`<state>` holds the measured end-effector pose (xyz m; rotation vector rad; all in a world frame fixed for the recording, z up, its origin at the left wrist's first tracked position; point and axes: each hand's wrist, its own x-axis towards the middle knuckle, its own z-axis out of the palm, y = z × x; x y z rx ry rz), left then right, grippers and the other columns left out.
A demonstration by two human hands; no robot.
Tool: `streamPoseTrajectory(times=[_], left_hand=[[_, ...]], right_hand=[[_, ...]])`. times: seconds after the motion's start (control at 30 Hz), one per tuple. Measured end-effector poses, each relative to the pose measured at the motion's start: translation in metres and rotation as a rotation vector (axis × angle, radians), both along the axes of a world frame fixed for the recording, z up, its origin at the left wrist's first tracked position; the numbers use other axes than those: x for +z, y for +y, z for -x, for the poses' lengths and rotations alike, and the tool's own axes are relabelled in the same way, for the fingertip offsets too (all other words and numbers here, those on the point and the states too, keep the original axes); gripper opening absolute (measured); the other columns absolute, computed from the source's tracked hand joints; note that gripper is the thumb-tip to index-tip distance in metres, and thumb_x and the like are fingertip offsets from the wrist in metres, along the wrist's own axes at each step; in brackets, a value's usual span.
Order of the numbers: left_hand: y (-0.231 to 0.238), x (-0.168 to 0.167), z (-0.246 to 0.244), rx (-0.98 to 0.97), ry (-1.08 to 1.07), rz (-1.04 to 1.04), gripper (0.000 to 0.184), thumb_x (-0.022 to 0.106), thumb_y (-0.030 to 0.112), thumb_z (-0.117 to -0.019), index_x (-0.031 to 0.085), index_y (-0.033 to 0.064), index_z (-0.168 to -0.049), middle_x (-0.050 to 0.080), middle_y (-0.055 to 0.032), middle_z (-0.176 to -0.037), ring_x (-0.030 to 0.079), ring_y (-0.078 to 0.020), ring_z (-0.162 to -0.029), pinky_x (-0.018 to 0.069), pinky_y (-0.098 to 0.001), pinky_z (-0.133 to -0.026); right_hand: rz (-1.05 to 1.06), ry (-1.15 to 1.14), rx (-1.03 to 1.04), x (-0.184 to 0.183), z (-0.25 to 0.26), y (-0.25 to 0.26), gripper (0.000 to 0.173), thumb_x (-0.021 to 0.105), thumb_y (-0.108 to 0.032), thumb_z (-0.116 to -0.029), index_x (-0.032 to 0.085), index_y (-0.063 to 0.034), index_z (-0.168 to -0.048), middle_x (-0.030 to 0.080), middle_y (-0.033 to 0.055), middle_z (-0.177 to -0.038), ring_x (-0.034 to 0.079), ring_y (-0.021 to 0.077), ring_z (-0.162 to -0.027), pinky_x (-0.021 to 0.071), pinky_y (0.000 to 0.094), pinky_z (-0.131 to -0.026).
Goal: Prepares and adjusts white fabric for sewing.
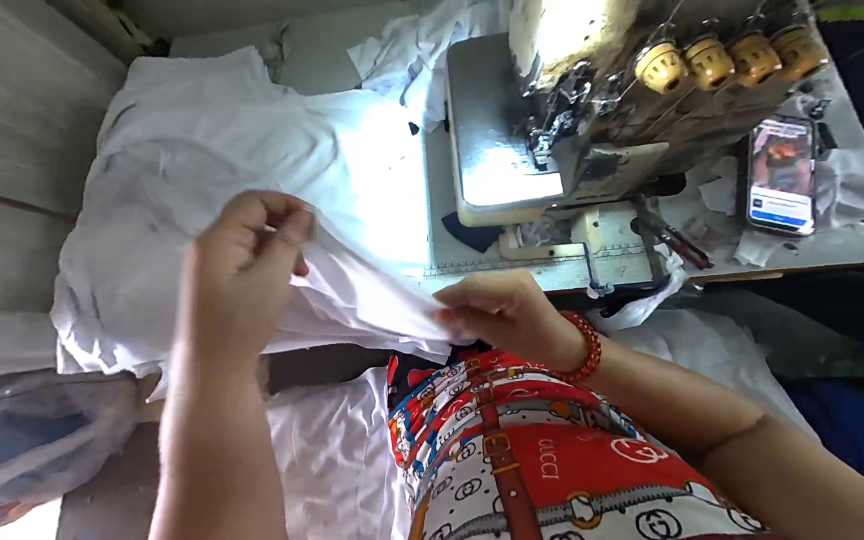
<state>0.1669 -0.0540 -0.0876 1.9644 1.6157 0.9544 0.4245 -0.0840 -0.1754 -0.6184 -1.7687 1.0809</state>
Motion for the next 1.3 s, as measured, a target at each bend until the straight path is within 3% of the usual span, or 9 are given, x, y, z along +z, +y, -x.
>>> streamPoseTrajectory(times=[0.1,0.23,0.33,0.47,0.67,0.9,1.03,1.13,1.3], left_hand=[[0.033,0.029,-0.029,-0.182,-0.211,-0.322,0.009,0.051,0.019,-0.1074,0.058,0.0152,-0.110,0.063,0.0200,-0.095,0.061,0.0085,-0.083,0.0537,-0.0149,-0.076],[0.080,0.019,-0.099,-0.317,-0.208,-0.717,0.014,0.055,0.012,-0.1050,0.059,-0.0009,-0.107,0.065,0.0065,-0.100,0.058,0.0081,-0.088,0.0492,-0.0138,-0.079],[0.098,-0.038,-0.139,-0.419,-0.256,-0.438,0.009,0.065,0.004,-0.0952,0.068,-0.0041,-0.099,0.070,-0.0064,-0.098,0.064,-0.0025,-0.088,0.0524,-0.0196,-0.082],[0.089,-0.073,-0.158,-0.512,-0.181,-0.169,0.008,0.070,0.006,-0.0939,0.072,-0.0006,-0.099,0.069,-0.0049,-0.098,0.064,0.0003,-0.090,0.0519,-0.0135,-0.082],[0.081,-0.040,-0.145,-0.602,-0.096,0.012,0.009,0.070,0.013,-0.0923,0.072,0.0065,-0.099,0.069,0.0064,-0.089,0.058,0.0074,-0.071,0.0490,-0.0088,-0.064],[0.057,-0.011,-0.128,-0.464,-0.064,0.029,0.012,0.068,0.025,-0.0947,0.074,0.0168,-0.100,0.069,0.0133,-0.083,0.061,0.0075,-0.064,0.0514,-0.0090,-0.056],[0.056,-0.018,-0.138,-0.447,-0.167,-0.087,0.010,0.070,0.017,-0.0948,0.072,0.0096,-0.102,0.068,0.0097,-0.094,0.065,0.0042,-0.079,0.0571,-0.0136,-0.070],[0.071,-0.045,-0.156,-0.400,-0.113,-0.206,0.014,0.068,0.010,-0.0964,0.072,-0.0026,-0.102,0.072,-0.0044,-0.095,0.065,0.0010,-0.083,0.0544,-0.0153,-0.077],[0.085,-0.081,-0.164,-0.355,-0.039,-0.278,0.010,0.070,0.010,-0.0951,0.075,0.0019,-0.099,0.072,-0.0086,-0.097,0.067,-0.0100,-0.093,0.0525,-0.0246,-0.087]], right_hand=[[-0.110,0.154,-0.004,0.031,-0.004,0.000,0.020,0.058,-0.008,-0.1013,0.071,0.0065,-0.106,0.067,0.0070,-0.086,0.063,0.0000,-0.081,0.0534,0.0147,-0.075],[-0.047,0.260,-0.115,0.018,-0.036,0.011,0.016,0.060,-0.007,-0.1007,0.069,0.0041,-0.108,0.070,-0.0002,-0.089,0.062,-0.0053,-0.078,0.0542,0.0137,-0.073],[0.060,0.063,-0.314,-0.030,-0.065,0.003,0.012,0.067,-0.011,-0.0954,0.074,-0.0013,-0.098,0.071,-0.0006,-0.091,0.063,-0.0006,-0.081,0.0541,0.0183,-0.074],[0.206,-0.021,-0.375,-0.062,-0.090,-0.020,0.016,0.072,-0.016,-0.0921,0.078,-0.0022,-0.089,0.073,0.0098,-0.111,0.063,0.0124,-0.117,0.0489,0.0290,-0.103],[0.280,0.019,-0.249,-0.032,-0.074,0.010,0.053,0.068,-0.026,-0.0950,0.055,0.0091,-0.132,0.069,0.0159,-0.116,0.066,0.0112,-0.106,0.0548,0.0305,-0.095],[-0.006,0.014,-0.368,-0.004,-0.058,0.028,0.022,0.050,-0.001,-0.1015,0.068,0.0087,-0.111,0.071,0.0148,-0.096,0.067,0.0149,-0.092,0.0546,0.0302,-0.087],[0.029,0.080,-0.318,-0.006,-0.058,0.018,0.025,0.049,0.002,-0.1012,0.064,0.0134,-0.118,0.070,0.0186,-0.102,0.067,0.0120,-0.095,0.0546,0.0252,-0.089],[0.222,0.059,-0.321,-0.033,-0.064,0.012,0.027,0.047,-0.004,-0.1027,0.065,0.0096,-0.118,0.071,0.0116,-0.100,0.066,0.0055,-0.091,0.0552,0.0236,-0.084],[0.477,0.082,-0.317,-0.067,-0.082,-0.016,0.024,0.053,-0.010,-0.1033,0.069,0.0048,-0.112,0.073,0.0031,-0.100,0.068,0.0013,-0.091,0.0575,0.0222,-0.085]])
